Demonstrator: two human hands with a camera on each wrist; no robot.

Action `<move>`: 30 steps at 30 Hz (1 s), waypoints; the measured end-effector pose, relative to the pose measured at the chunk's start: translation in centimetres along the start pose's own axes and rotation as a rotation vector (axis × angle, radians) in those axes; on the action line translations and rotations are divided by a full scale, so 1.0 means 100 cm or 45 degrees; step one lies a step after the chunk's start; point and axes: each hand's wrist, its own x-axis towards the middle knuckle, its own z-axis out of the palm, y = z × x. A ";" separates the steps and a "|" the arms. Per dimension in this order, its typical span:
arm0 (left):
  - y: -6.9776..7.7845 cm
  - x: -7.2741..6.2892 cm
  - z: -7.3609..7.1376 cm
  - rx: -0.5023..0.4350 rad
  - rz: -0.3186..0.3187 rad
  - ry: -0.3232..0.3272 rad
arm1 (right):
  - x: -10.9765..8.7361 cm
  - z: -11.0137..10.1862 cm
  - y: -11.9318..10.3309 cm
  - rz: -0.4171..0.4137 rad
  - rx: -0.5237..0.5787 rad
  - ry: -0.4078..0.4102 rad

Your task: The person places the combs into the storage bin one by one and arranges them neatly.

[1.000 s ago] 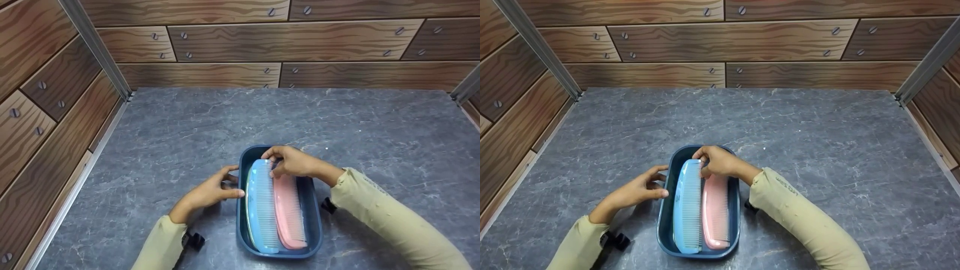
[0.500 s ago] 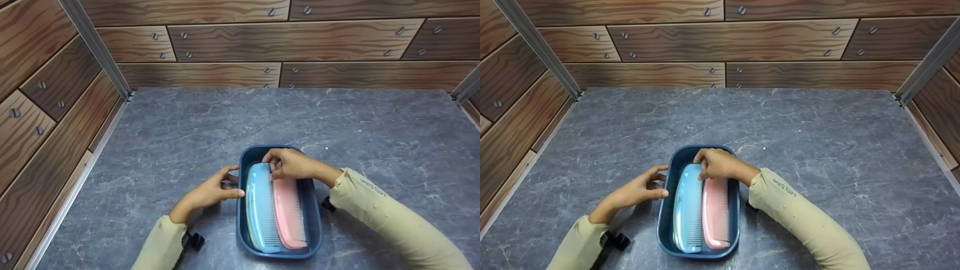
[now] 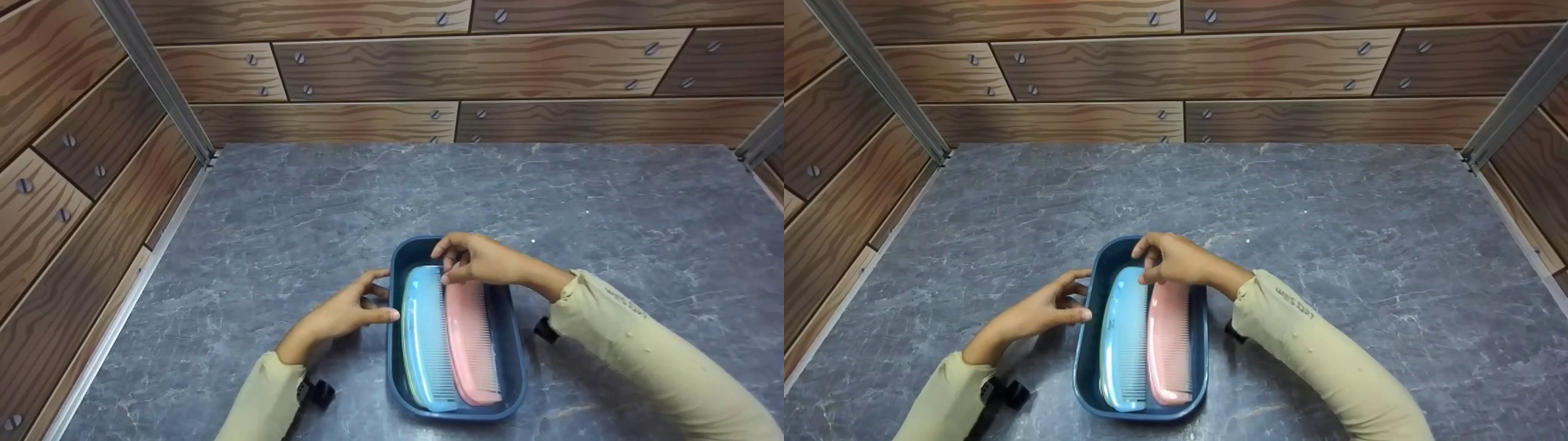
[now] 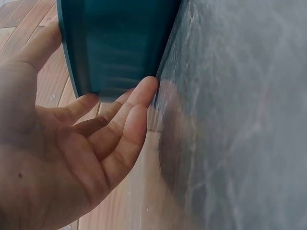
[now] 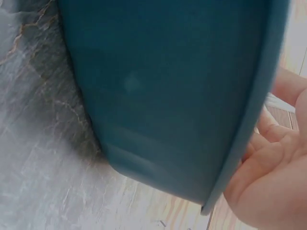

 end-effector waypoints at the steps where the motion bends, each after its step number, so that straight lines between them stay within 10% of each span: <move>1: 0.000 0.000 0.000 0.001 0.007 -0.004 | -0.001 -0.001 0.000 -0.001 0.009 0.002; 30: 0.001 -0.009 -0.007 0.241 0.094 0.096 | -0.062 -0.032 -0.003 -0.099 0.273 0.426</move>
